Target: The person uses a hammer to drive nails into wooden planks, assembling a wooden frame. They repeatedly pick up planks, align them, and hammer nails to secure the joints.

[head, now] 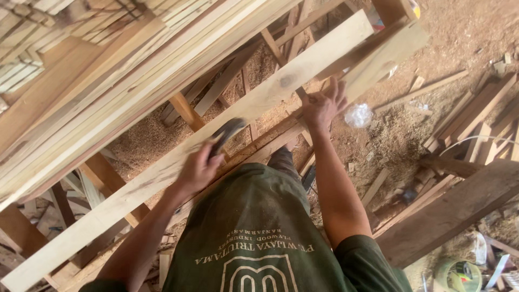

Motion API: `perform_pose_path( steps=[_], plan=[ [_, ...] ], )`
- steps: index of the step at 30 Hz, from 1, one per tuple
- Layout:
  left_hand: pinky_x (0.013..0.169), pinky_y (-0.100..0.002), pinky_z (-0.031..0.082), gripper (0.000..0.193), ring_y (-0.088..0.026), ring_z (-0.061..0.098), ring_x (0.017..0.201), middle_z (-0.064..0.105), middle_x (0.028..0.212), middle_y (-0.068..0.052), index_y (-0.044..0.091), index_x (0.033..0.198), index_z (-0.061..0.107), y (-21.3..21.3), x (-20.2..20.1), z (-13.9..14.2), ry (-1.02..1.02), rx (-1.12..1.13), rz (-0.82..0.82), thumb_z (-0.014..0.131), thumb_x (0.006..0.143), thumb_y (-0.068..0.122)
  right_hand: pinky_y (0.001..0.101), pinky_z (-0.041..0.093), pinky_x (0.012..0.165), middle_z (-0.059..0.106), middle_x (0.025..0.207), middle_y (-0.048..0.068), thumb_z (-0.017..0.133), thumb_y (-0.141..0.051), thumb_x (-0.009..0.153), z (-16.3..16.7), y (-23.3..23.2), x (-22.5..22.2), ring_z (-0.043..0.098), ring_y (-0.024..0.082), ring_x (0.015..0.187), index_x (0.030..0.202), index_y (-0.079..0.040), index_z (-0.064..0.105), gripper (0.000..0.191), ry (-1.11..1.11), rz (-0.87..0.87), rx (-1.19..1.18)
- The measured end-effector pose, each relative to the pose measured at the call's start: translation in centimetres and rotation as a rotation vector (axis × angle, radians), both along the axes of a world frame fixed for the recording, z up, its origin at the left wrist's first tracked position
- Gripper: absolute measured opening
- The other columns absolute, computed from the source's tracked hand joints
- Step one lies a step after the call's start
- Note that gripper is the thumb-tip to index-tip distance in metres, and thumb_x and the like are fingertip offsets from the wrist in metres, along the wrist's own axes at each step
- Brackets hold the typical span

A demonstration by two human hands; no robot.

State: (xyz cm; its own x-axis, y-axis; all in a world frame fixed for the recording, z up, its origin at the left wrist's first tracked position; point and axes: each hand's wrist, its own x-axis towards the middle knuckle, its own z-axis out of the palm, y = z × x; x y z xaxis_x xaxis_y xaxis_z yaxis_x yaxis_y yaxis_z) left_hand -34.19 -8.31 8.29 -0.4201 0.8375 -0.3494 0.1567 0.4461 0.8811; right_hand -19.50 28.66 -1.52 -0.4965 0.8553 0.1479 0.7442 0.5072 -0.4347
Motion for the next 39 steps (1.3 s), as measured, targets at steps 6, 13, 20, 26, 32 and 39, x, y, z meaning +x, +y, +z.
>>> perform_pose_path(
  steps=[6,13,20,26,32,39],
  plan=[
    [0.035,-0.030,0.043,0.051,-0.016,0.050,0.043,0.065,0.080,-0.013,0.007,0.159,0.030,15.9,2.6,-1.6,0.504,0.297,-0.196,0.048,0.111,0.013,0.0676,0.005,0.121,0.036,0.162,0.017,0.091,-0.037,0.081,1.1,-0.2,0.4,0.015,0.043,0.154,0.059,-0.017,0.069,0.036,0.032,-0.026,-0.121],
    [0.037,-0.028,0.045,0.066,-0.012,0.052,0.049,0.063,0.075,-0.009,0.023,0.167,0.017,21.6,3.9,-4.6,0.672,0.163,-0.316,0.050,0.110,0.019,0.0577,0.007,0.127,0.038,0.164,0.006,0.083,-0.019,0.077,2.0,0.0,0.8,0.017,0.035,0.158,0.063,-0.021,0.075,0.016,-0.062,-0.082,-0.135],
    [0.034,-0.028,0.043,0.063,-0.011,0.048,0.045,0.057,0.067,-0.003,0.024,0.167,0.016,20.8,3.6,-6.3,0.615,-0.026,-0.365,0.045,0.112,0.020,0.0566,0.004,0.125,0.035,0.164,0.007,0.083,-0.024,0.079,2.8,0.0,1.0,0.013,0.037,0.155,0.065,-0.021,0.078,0.015,-0.056,-0.057,-0.212],
    [0.036,-0.028,0.045,0.063,-0.012,0.050,0.047,0.058,0.073,-0.006,0.027,0.165,0.020,21.4,3.9,-6.9,0.644,-0.016,-0.386,0.048,0.109,0.022,0.0560,0.004,0.126,0.034,0.165,0.005,0.082,-0.025,0.081,2.2,0.0,1.2,0.014,0.036,0.157,0.068,-0.021,0.078,0.014,-0.103,-0.066,-0.191],
    [0.039,-0.030,0.050,0.062,-0.014,0.054,0.049,0.062,0.075,-0.008,0.028,0.165,0.021,21.1,4.1,-6.4,0.598,0.092,-0.309,0.050,0.111,0.020,0.0558,0.005,0.125,0.033,0.165,0.008,0.080,-0.025,0.081,1.5,0.2,1.3,0.014,0.038,0.156,0.065,-0.020,0.077,0.017,-0.133,-0.061,-0.185],
    [0.040,-0.032,0.049,0.063,-0.014,0.055,0.048,0.062,0.072,-0.009,0.027,0.165,0.023,22.1,4.5,-5.2,0.604,0.043,-0.320,0.050,0.109,0.022,0.0572,0.004,0.125,0.035,0.164,0.008,0.079,-0.026,0.080,2.2,0.0,1.5,0.015,0.038,0.157,0.070,-0.019,0.078,0.012,-0.066,-0.045,-0.196]
  ],
)
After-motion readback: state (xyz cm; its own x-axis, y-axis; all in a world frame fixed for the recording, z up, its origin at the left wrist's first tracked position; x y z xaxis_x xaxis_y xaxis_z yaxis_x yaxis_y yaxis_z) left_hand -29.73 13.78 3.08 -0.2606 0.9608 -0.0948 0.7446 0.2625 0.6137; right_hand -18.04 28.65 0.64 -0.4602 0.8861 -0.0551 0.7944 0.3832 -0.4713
